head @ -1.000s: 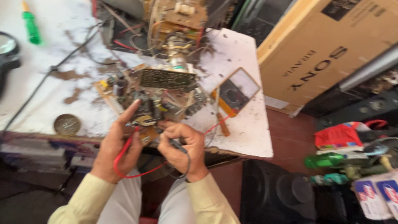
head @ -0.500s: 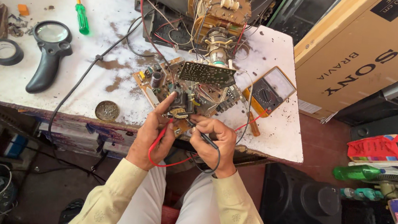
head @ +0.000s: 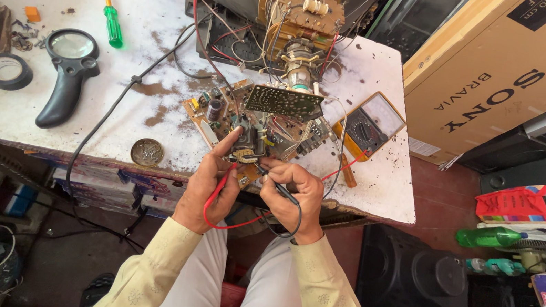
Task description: The person tests a circuit board using a multimeter, touching probes to various points on the board. They then flip the board over and use a soldering iron to touch several solder joints on the back side.
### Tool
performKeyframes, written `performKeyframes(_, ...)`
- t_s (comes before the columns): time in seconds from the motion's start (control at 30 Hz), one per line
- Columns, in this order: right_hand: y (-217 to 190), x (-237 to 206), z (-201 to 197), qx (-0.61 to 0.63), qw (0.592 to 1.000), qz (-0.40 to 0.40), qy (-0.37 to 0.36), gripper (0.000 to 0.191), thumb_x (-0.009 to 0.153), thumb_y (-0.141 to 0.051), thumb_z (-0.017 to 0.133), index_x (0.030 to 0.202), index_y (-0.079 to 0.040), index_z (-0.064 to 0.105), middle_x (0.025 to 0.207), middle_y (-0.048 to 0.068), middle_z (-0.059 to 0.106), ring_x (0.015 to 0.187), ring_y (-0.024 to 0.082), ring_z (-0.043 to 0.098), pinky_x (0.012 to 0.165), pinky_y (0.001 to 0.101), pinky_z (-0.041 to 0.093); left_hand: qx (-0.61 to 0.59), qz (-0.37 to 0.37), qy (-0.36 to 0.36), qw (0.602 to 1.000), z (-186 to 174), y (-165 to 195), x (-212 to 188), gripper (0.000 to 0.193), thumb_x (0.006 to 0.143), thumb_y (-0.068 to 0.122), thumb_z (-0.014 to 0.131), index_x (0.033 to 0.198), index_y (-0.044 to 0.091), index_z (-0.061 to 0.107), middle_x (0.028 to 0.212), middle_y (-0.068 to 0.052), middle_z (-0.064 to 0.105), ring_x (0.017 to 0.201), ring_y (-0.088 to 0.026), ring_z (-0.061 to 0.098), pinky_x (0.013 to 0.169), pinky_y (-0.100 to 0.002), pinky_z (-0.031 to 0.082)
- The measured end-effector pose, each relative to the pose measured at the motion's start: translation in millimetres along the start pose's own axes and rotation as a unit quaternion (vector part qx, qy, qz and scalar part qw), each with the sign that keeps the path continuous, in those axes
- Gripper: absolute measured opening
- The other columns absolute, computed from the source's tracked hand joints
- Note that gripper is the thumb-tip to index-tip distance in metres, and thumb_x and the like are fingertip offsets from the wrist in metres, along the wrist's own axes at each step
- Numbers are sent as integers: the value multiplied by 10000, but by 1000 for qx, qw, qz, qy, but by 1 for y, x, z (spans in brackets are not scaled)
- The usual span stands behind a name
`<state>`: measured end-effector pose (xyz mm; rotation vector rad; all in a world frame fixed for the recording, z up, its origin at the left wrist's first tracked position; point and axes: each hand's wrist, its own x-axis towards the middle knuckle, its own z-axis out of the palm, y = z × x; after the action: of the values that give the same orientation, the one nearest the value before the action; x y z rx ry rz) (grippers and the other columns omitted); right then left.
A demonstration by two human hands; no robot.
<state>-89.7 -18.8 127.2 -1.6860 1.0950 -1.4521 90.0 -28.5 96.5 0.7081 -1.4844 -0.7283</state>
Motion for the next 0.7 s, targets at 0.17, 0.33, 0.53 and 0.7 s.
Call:
performKeyframes(0.17, 1, 0, 0, 4, 1000, 5, 0, 156, 850, 84, 718, 823, -5, 592, 963, 126, 748, 1064, 195, 744, 834, 274, 590, 19, -48, -3, 999, -2, 5, -1, 194, 957, -51, 514, 1122, -62, 414, 1565, -302, 465, 1017, -243, 707, 850, -315, 596)
performKeyframes(0.33, 1, 0, -1, 3, 1000, 24, 4, 142, 844, 75, 718, 825, -3, 602, 1030, 149, 769, 955, 130, 725, 774, 246, 578, 2, 8, 9, 1000, -1, 5, -1, 115, 1006, -46, 494, 1027, -21, 384, 1563, -330, 447, 1222, -296, 687, 943, -334, 588)
performKeyframes(0.53, 1, -1, 0, 1, 1000, 12, 4, 144, 853, 76, 717, 828, -3, 599, 1024, 156, 767, 954, 115, 723, 770, 240, 579, -30, 4, 14, 999, 2, 3, 0, 100, 1015, -69, 461, 1037, -37, 368, 1567, -333, 416, 1278, -318, 652, 995, -364, 601)
performKeyframes(0.7, 0, -1, 0, -2, 999, 33, 8, 137, 849, 72, 719, 824, -2, 606, 1017, 155, 775, 900, 123, 724, 760, 252, 589, -17, -9, 15, 1000, 1, 6, 2, 113, 1010, -62, 474, 1038, -43, 366, 1558, -321, 432, 1223, -297, 683, 943, -340, 614)
